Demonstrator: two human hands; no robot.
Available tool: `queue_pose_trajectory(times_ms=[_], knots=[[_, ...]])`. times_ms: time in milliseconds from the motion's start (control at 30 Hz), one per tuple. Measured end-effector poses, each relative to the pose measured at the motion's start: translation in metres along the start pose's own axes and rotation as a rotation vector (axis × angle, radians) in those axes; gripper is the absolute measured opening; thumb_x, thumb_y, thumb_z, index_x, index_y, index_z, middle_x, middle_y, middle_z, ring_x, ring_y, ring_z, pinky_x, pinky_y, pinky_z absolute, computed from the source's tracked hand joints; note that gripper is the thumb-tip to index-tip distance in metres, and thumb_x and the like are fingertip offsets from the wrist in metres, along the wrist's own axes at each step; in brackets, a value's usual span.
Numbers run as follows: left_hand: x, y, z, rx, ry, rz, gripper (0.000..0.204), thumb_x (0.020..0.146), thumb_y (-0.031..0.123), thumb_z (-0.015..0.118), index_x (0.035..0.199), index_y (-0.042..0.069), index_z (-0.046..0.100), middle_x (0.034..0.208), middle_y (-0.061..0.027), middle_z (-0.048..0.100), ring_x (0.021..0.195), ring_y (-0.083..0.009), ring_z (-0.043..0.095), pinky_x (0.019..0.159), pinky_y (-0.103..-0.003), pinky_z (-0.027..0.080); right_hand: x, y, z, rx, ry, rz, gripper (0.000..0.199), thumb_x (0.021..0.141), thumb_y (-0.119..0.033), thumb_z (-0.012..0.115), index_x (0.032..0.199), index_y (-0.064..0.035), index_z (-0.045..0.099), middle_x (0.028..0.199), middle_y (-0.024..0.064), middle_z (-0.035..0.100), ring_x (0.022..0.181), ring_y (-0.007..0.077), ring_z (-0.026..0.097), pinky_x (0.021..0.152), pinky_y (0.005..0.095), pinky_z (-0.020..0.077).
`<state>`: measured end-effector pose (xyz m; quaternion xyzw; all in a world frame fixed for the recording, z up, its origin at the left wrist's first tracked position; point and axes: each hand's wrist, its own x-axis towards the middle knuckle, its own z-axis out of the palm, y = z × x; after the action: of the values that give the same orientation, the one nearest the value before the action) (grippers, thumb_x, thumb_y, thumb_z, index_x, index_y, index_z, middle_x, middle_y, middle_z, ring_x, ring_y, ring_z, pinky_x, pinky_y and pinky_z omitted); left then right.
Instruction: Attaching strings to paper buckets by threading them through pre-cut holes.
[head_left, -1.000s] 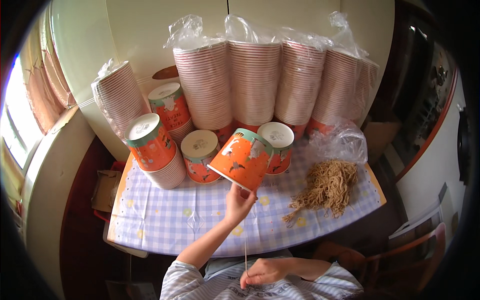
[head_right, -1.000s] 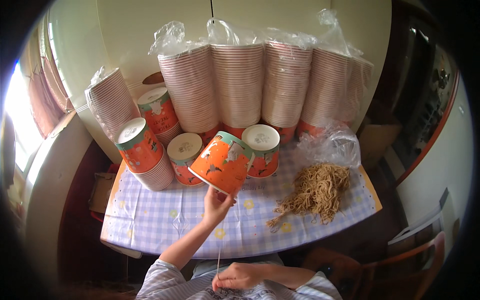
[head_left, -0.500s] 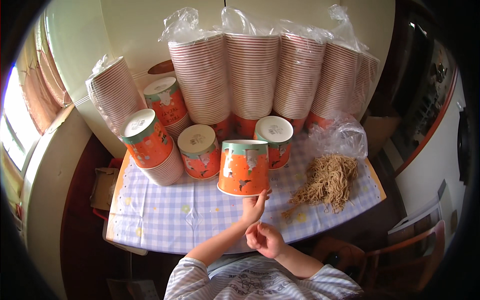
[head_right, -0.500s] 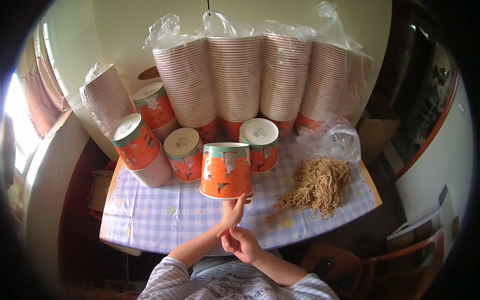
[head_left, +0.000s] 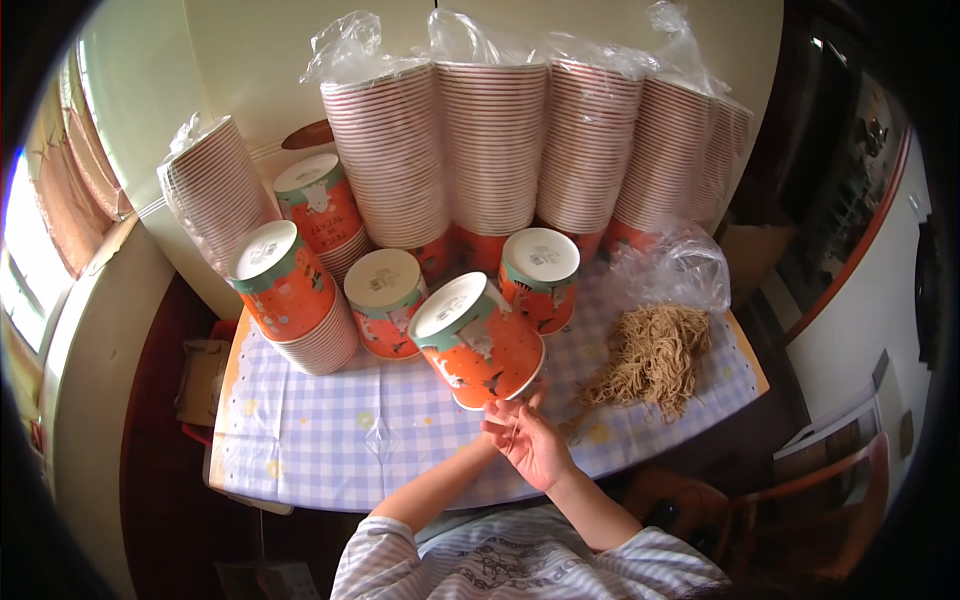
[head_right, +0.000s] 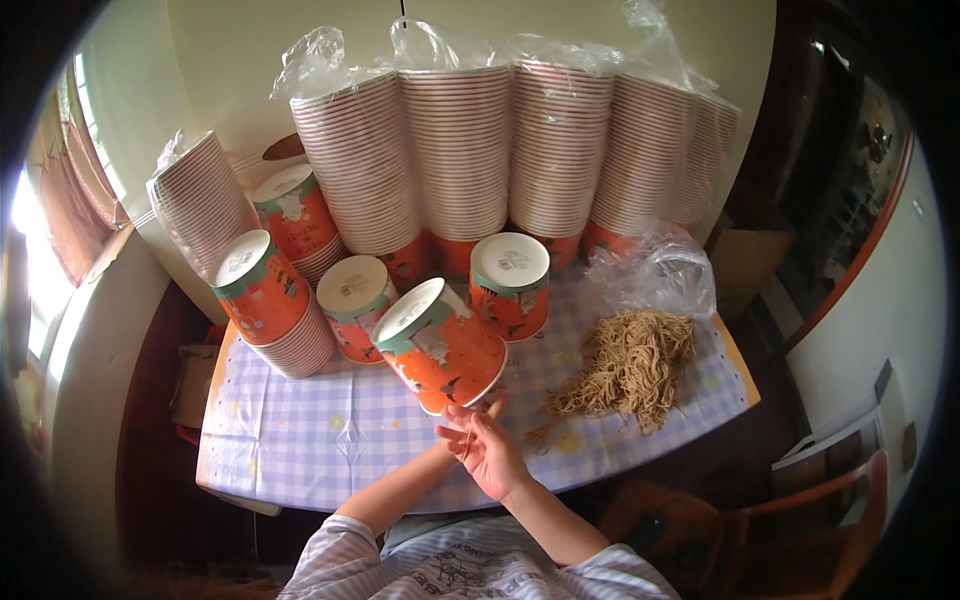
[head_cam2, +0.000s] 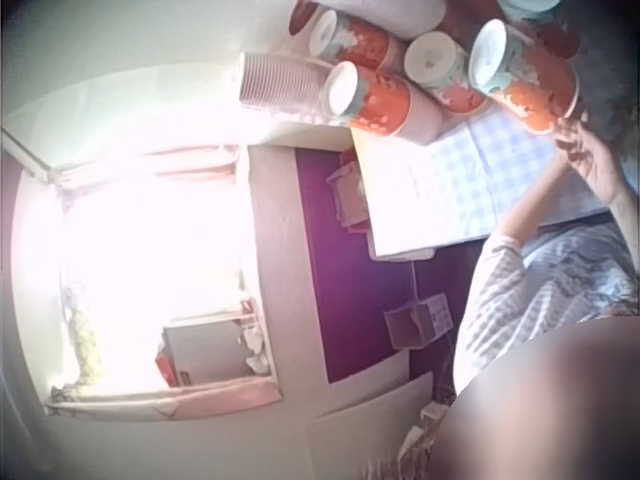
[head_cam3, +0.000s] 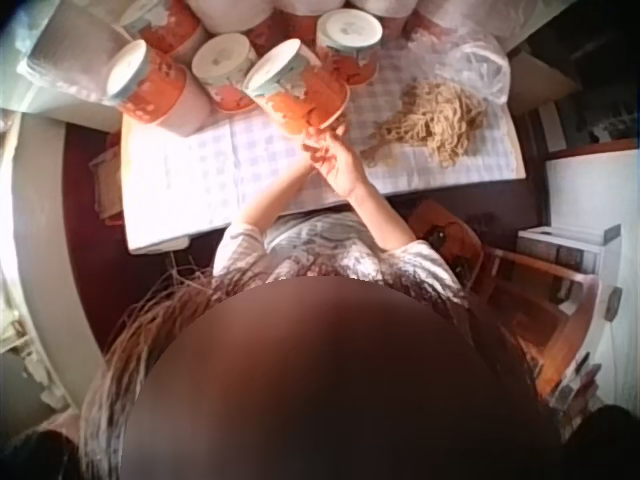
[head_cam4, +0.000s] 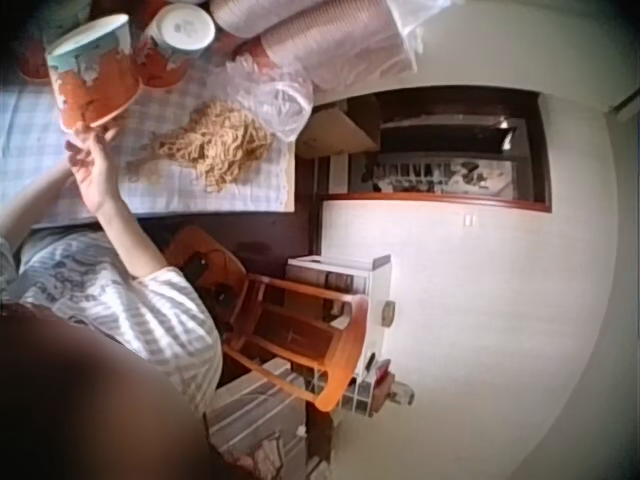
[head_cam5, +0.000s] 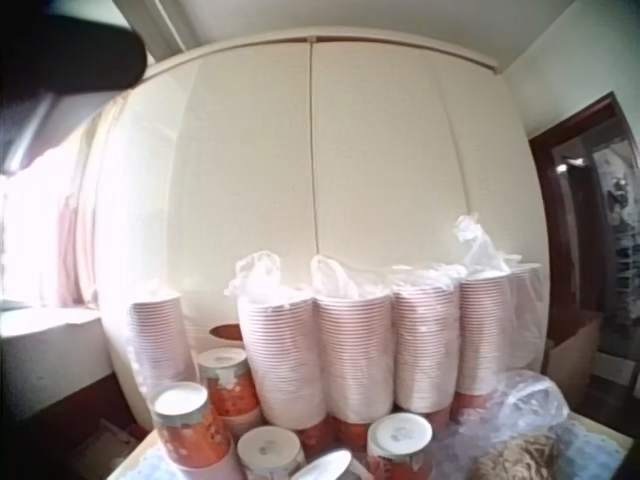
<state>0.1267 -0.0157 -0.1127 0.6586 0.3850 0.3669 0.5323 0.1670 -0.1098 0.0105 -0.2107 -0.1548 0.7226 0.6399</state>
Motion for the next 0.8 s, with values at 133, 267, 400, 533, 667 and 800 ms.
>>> queue_pose_trajectory(times_ms=[133, 267, 400, 533, 667, 800], knots=[[-0.008, -0.038, -0.018, 0.023, -0.027, 0.145, 0.032, 0.079, 0.028, 0.055, 0.108, 0.013, 0.056, 0.097, -0.0074, 0.059, 0.077, -0.0202, 0.057, 0.070, -0.034, 0.045, -0.001, 0.003, -0.011, -0.026, -0.019, 0.017, 0.030, 0.091, -0.024, 0.045, 0.111, -0.0026, 0.053, 0.113, 0.0099, 0.054, 0.101, 0.0220, 0.054, 0.078, 0.0281, 0.0454], [-0.016, 0.030, -0.031, 0.407, -0.110, 0.340, 0.016, 0.073, 0.025, 0.057, 0.082, 0.012, 0.061, 0.079, -0.0079, 0.060, 0.074, -0.0257, 0.058, 0.063, -0.037, 0.044, 0.000, -0.002, -0.024, -0.130, 0.068, -0.174, 0.030, 0.092, -0.021, 0.044, 0.111, -0.0006, 0.053, 0.106, 0.0058, 0.056, 0.087, 0.0146, 0.055, 0.074, 0.0262, 0.0447], [-0.025, 0.083, -0.044, 0.745, -0.093, 0.375, 0.011, 0.068, 0.017, 0.057, 0.076, 0.010, 0.057, 0.076, -0.0103, 0.059, 0.074, -0.0301, 0.057, 0.063, -0.040, 0.043, 0.006, -0.012, -0.013, -0.167, 0.132, -0.203, 0.030, 0.092, -0.018, 0.044, 0.113, 0.0003, 0.053, 0.095, 0.0024, 0.056, 0.076, 0.0112, 0.052, 0.066, 0.0245, 0.0432], [-0.035, 0.100, -0.057, 0.695, -0.098, 0.463, 0.016, 0.066, 0.015, 0.061, 0.080, 0.007, 0.055, 0.073, -0.0100, 0.058, 0.072, -0.0302, 0.057, 0.061, -0.041, 0.045, 0.019, -0.020, -0.022, -0.146, -0.009, -0.108, 0.031, 0.092, -0.018, 0.043, 0.115, 0.0013, 0.052, 0.088, 0.0045, 0.058, 0.076, 0.0117, 0.053, 0.065, 0.0232, 0.0422], [-0.055, 0.095, -0.077, 0.835, 0.034, 0.484, 0.020, 0.066, 0.019, 0.068, 0.077, 0.010, 0.053, 0.073, -0.0060, 0.057, 0.064, -0.0242, 0.058, 0.052, -0.036, 0.046, 0.029, -0.034, -0.004, -0.125, 0.061, -0.110, 0.032, 0.092, -0.017, 0.041, 0.115, 0.0022, 0.051, 0.097, 0.0069, 0.059, 0.080, 0.0130, 0.054, 0.075, 0.0248, 0.0425], [-0.057, 0.106, -0.102, 0.869, 0.451, 0.500, 0.032, 0.063, 0.020, 0.074, 0.079, 0.007, 0.049, 0.079, -0.0082, 0.053, 0.065, -0.0248, 0.056, 0.050, -0.035, 0.045, 0.041, -0.049, 0.000, -0.080, 0.016, -0.135, 0.031, 0.092, -0.018, 0.043, 0.112, 0.0035, 0.053, 0.100, 0.0077, 0.059, 0.085, 0.0149, 0.056, 0.077, 0.0252, 0.0449]])
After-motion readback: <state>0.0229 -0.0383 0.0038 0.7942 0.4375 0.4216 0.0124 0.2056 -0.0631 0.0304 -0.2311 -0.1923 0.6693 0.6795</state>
